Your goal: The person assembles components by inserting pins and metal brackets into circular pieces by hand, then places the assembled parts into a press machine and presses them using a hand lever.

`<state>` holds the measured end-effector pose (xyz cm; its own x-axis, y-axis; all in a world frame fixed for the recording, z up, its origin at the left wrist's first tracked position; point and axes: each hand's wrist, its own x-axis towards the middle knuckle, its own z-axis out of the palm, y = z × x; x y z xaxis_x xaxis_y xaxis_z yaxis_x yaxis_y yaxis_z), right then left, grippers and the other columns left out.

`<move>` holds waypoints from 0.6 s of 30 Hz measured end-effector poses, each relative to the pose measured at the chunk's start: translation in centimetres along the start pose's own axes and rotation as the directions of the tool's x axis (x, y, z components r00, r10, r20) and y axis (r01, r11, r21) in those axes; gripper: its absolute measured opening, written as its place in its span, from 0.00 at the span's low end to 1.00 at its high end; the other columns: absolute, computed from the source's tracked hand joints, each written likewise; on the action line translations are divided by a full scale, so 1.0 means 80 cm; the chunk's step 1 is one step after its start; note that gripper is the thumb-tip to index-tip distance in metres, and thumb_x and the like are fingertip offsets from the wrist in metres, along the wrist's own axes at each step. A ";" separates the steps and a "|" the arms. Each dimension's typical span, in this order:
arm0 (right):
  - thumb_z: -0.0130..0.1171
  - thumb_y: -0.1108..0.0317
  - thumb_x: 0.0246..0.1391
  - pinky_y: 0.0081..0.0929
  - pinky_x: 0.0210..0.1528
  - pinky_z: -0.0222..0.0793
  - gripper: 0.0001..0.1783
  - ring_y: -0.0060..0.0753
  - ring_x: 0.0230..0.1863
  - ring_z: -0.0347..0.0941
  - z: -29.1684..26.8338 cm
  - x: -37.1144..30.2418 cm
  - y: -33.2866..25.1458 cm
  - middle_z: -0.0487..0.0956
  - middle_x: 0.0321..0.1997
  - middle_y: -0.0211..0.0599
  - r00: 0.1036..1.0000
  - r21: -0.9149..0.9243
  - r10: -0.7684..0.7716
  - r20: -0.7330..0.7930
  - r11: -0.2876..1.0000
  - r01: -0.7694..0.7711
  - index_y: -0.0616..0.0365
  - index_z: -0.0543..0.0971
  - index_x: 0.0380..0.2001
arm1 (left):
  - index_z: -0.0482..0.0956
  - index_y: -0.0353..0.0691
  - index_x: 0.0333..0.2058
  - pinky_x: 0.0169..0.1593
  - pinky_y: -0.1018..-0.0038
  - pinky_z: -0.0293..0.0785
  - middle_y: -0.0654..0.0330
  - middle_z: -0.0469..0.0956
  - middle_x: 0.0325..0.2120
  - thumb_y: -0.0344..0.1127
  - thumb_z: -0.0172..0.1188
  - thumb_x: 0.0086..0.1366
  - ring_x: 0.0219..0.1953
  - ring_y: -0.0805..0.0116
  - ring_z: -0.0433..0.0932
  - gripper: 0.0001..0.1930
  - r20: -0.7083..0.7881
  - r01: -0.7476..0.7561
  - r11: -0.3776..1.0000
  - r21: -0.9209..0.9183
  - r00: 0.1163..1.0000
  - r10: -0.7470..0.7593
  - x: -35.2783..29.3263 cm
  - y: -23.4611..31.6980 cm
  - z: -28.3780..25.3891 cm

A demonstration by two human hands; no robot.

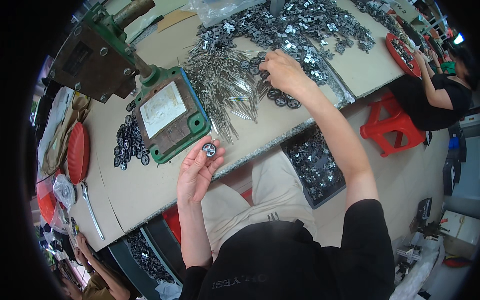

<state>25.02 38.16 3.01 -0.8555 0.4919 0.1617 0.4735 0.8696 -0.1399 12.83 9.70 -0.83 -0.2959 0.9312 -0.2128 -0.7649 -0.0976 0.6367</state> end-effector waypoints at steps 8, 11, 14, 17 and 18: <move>0.60 0.70 0.42 0.31 0.50 0.62 0.17 0.40 0.47 0.66 -0.025 0.021 0.028 0.73 0.42 0.39 0.993 0.231 0.081 0.085 0.968 -0.098 0.59 0.76 0.39 | 0.63 0.31 0.53 0.48 0.68 0.74 0.46 0.69 0.47 0.31 0.50 0.63 0.47 0.58 0.73 0.20 0.010 0.003 1.000 0.007 1.000 -0.003 0.000 0.001 -0.001; 0.60 0.66 0.43 0.33 0.50 0.62 0.15 0.42 0.47 0.67 -0.014 0.028 0.039 0.73 0.41 0.40 1.000 0.069 0.016 0.007 0.997 -0.016 0.58 0.77 0.37 | 0.63 0.31 0.53 0.48 0.68 0.73 0.46 0.69 0.47 0.31 0.50 0.63 0.46 0.58 0.73 0.20 0.005 0.007 1.000 0.022 1.000 -0.007 0.001 0.001 0.000; 0.59 0.67 0.44 0.33 0.47 0.63 0.09 0.41 0.43 0.68 -0.009 0.035 0.036 0.73 0.36 0.39 0.991 0.061 -0.065 0.119 0.996 0.058 0.60 0.77 0.29 | 0.63 0.32 0.53 0.48 0.68 0.73 0.46 0.70 0.47 0.31 0.50 0.63 0.46 0.58 0.73 0.20 0.001 0.003 1.000 0.019 1.000 -0.003 0.001 0.000 0.000; 0.59 0.68 0.44 0.31 0.44 0.64 0.07 0.40 0.41 0.69 -0.011 0.047 0.042 0.74 0.34 0.39 0.985 0.225 0.016 0.172 0.973 -0.055 0.60 0.77 0.28 | 0.66 0.31 0.51 0.47 0.69 0.73 0.50 0.72 0.45 0.29 0.50 0.63 0.45 0.59 0.74 0.17 0.003 -0.004 1.000 0.000 1.000 0.004 0.000 0.000 0.002; 0.59 0.69 0.44 0.31 0.42 0.64 0.08 0.39 0.38 0.70 -0.016 0.047 0.040 0.75 0.31 0.39 0.989 0.280 0.053 0.136 0.956 -0.090 0.61 0.76 0.28 | 0.66 0.31 0.51 0.47 0.69 0.73 0.50 0.72 0.45 0.29 0.50 0.63 0.45 0.59 0.74 0.17 0.002 -0.003 1.000 0.001 1.000 0.003 0.000 0.000 0.001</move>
<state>23.54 42.82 4.40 -0.8496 0.5271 0.0195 0.4711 0.7748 -0.4216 12.89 9.70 -0.78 -0.2976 0.9314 -0.2094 -0.7632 -0.1003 0.6383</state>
